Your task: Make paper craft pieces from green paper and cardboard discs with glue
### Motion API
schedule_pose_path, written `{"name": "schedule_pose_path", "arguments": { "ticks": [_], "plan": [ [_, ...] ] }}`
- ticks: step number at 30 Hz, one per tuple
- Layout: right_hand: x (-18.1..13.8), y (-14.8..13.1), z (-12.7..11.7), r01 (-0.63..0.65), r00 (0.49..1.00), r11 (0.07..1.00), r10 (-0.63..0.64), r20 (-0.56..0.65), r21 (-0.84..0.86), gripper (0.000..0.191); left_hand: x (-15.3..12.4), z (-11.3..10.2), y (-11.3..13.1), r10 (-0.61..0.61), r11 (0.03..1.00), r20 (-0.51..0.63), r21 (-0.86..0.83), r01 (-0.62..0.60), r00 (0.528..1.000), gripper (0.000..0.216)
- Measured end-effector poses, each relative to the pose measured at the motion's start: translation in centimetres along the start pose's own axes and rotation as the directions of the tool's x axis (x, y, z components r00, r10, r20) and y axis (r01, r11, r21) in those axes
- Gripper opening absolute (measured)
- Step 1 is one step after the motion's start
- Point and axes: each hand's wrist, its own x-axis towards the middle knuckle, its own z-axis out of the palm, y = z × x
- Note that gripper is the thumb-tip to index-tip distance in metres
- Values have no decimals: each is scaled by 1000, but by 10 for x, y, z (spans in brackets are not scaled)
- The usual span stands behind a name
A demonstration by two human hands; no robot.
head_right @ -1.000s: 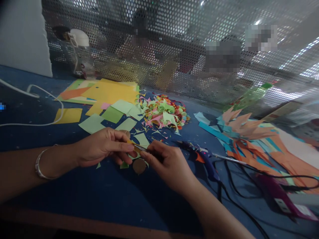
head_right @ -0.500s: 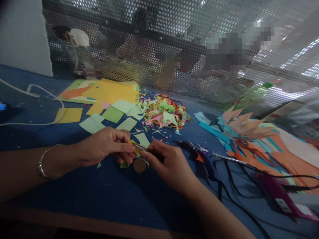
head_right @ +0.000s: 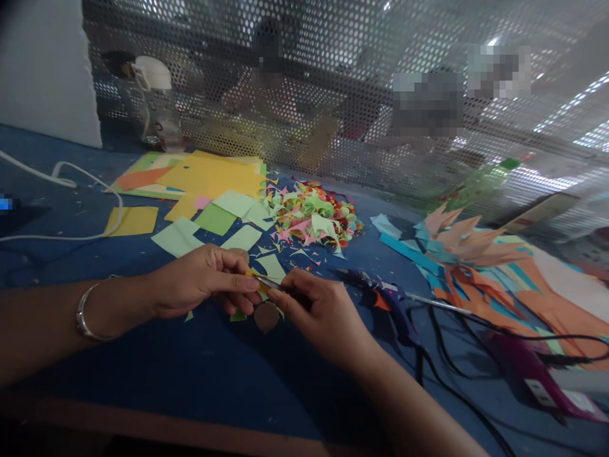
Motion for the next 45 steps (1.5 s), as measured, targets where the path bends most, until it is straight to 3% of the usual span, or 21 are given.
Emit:
{"name": "schedule_pose_path", "arguments": {
  "ticks": [23,45],
  "plan": [
    [0,-3,1,-14,1000,1000,13,11,15,31,1,-2,0,-27,999,75,-26,29,997,18],
    [-2,-3,1,17,1000,1000,-16,19,-23,32,0,-1,2,-64,996,92,62,58,994,23]
  ]
}}
